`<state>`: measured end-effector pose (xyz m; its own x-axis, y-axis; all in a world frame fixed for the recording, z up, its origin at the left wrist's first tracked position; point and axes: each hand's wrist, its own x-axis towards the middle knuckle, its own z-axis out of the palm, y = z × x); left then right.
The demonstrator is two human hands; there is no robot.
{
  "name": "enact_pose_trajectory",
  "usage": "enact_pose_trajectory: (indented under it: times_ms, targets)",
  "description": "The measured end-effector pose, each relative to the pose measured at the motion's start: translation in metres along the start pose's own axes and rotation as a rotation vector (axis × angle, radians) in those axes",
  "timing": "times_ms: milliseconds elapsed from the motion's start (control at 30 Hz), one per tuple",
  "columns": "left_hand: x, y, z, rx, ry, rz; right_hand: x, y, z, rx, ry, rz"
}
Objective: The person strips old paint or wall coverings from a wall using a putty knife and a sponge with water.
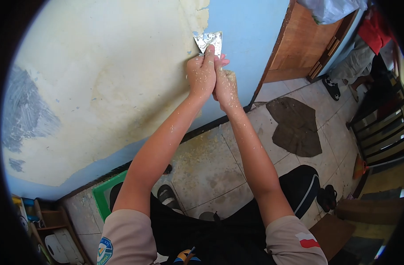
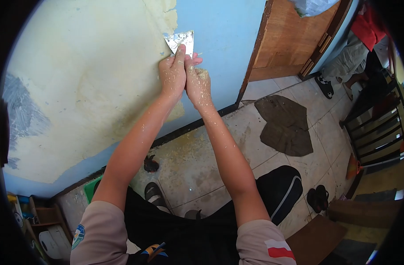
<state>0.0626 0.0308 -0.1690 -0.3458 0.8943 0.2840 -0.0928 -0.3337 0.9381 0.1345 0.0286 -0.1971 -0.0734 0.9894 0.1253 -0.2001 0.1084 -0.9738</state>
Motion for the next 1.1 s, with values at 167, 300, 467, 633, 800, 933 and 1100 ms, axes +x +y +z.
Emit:
enact_pose_trajectory:
  times_ms: [167,300,467,633,800,933,1100]
  targets:
    - [-0.008,-0.027,-0.019,-0.002,-0.078,-0.073,-0.014,0.027,-0.007,0.060,0.002,0.151]
    - [-0.016,-0.049,-0.025,-0.017,-0.107,-0.118,-0.019,0.051,-0.019,-0.038,0.008,0.183]
    - [-0.020,-0.061,-0.021,-0.025,-0.055,-0.115,-0.020,0.064,-0.024,-0.049,-0.016,0.158]
    - [-0.022,-0.071,-0.028,-0.002,-0.074,-0.090,-0.023,0.066,-0.028,-0.062,-0.039,0.193]
    - [-0.021,-0.066,-0.029,0.068,-0.092,-0.123,-0.027,0.056,-0.020,-0.016,-0.052,0.189]
    - [-0.013,-0.037,-0.025,0.112,-0.078,-0.080,-0.024,0.028,-0.007,0.108,-0.080,0.244]
    - [-0.014,-0.037,-0.023,0.093,-0.057,-0.052,-0.027,0.031,-0.002,0.108,-0.049,0.213]
